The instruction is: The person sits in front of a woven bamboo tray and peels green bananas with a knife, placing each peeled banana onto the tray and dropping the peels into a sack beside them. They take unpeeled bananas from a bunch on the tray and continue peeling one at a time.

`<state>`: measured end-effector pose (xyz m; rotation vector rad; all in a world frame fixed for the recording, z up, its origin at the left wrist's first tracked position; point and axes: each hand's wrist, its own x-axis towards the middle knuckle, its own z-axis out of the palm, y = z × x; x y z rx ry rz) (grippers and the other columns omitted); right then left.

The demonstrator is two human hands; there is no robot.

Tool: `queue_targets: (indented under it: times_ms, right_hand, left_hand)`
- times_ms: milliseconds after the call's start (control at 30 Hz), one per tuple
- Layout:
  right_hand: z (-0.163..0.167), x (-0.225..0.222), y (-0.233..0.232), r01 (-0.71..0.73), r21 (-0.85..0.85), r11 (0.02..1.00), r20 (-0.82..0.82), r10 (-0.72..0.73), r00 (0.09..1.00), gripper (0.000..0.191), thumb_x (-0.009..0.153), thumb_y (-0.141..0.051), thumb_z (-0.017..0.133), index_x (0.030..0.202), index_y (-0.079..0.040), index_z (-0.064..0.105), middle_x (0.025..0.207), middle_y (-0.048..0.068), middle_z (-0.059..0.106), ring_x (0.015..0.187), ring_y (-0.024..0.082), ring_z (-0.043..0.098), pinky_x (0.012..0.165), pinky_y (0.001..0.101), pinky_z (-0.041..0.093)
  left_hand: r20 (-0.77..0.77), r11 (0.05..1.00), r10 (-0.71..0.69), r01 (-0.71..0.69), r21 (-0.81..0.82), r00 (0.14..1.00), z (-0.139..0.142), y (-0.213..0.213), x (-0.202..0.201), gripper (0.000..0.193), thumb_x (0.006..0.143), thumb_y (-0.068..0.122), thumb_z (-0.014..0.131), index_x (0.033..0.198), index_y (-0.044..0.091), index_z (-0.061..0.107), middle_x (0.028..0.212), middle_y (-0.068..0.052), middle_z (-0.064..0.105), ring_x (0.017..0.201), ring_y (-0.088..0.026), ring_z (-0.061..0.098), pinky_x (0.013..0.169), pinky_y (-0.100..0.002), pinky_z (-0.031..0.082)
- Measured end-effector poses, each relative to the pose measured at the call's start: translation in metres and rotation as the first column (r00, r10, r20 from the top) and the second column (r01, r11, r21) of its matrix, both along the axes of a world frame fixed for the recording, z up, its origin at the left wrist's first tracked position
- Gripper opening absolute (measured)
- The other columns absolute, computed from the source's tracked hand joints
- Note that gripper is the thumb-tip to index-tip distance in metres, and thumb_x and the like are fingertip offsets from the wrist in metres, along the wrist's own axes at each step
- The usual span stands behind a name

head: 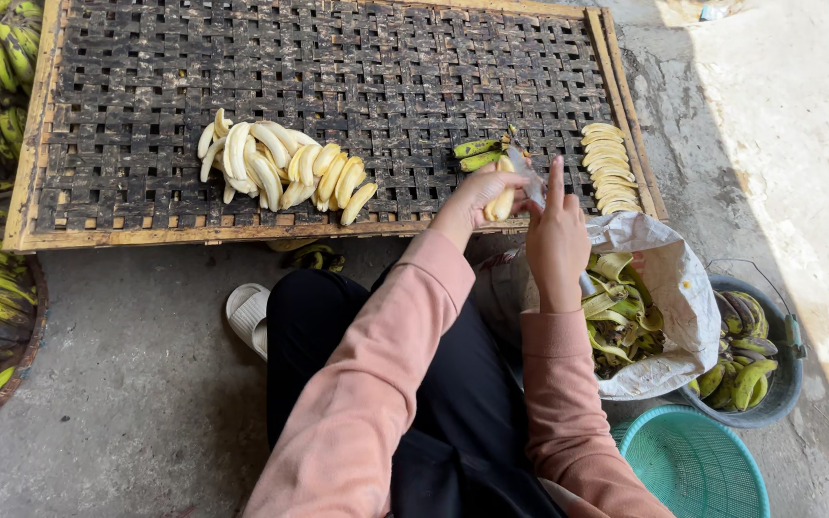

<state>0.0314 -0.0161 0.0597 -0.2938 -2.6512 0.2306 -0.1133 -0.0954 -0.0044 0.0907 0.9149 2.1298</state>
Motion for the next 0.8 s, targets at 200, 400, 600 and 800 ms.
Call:
queue_targets:
  times_ms: [200, 400, 600, 800]
  right_hand:
    - [-0.021, -0.006, 0.049, 0.119, -0.186, 0.975, 0.039, -0.114, 0.993, 0.07, 0.105, -0.024, 0.064, 0.164, -0.013, 0.028, 0.125, 0.025, 0.065, 0.101, 0.043, 0.067, 0.079, 0.0499, 0.053]
    - [-0.052, 0.004, 0.081, 0.13, -0.319, 0.939, -0.007, -0.14, 0.99, 0.066, 0.104, -0.018, 0.063, 0.162, -0.008, 0.032, 0.132, 0.03, 0.063, 0.109, 0.046, 0.064, 0.088, 0.05, 0.052]
    - [-0.045, 0.003, 0.1, 0.164, -0.394, 0.904, -0.039, -0.195, 0.98, 0.063, 0.104, -0.015, 0.062, 0.161, -0.01, 0.035, 0.122, 0.026, 0.067, 0.1, 0.04, 0.067, 0.086, 0.045, 0.053]
    - [-0.041, 0.004, 0.117, 0.235, -0.466, 0.853, 0.001, -0.265, 0.964, 0.063, 0.103, -0.017, 0.062, 0.16, -0.013, 0.038, 0.111, 0.023, 0.069, 0.093, 0.035, 0.068, 0.083, 0.0427, 0.054]
  left_hand:
    - [-0.583, 0.31, -0.266, -0.505, -0.806, 0.767, -0.031, -0.097, -0.057, 0.035, 0.087, -0.009, 0.061, 0.121, 0.001, 0.058, 0.106, -0.021, 0.069, 0.089, -0.029, 0.07, 0.072, -0.042, 0.058]
    - [-0.383, -0.247, -0.643, -0.652, -0.717, 0.664, -0.045, -0.153, -0.073, 0.046, 0.092, 0.02, 0.07, 0.131, 0.002, 0.055, 0.134, -0.019, 0.056, 0.124, -0.036, 0.053, 0.106, -0.061, 0.04]
    - [-0.599, 0.468, -0.784, -0.79, -0.396, -0.165, -0.067, -0.038, -0.114, 0.053, 0.089, 0.029, 0.067, 0.139, 0.014, 0.059, 0.152, -0.007, 0.05, 0.147, -0.026, 0.04, 0.123, -0.053, 0.029]
    - [-0.121, 0.658, -0.736, -0.663, -0.357, -0.666, -0.099, 0.084, -0.145, 0.024, 0.095, 0.025, 0.057, 0.114, 0.029, 0.07, 0.136, 0.006, 0.061, 0.142, -0.016, 0.044, 0.124, -0.053, 0.021]
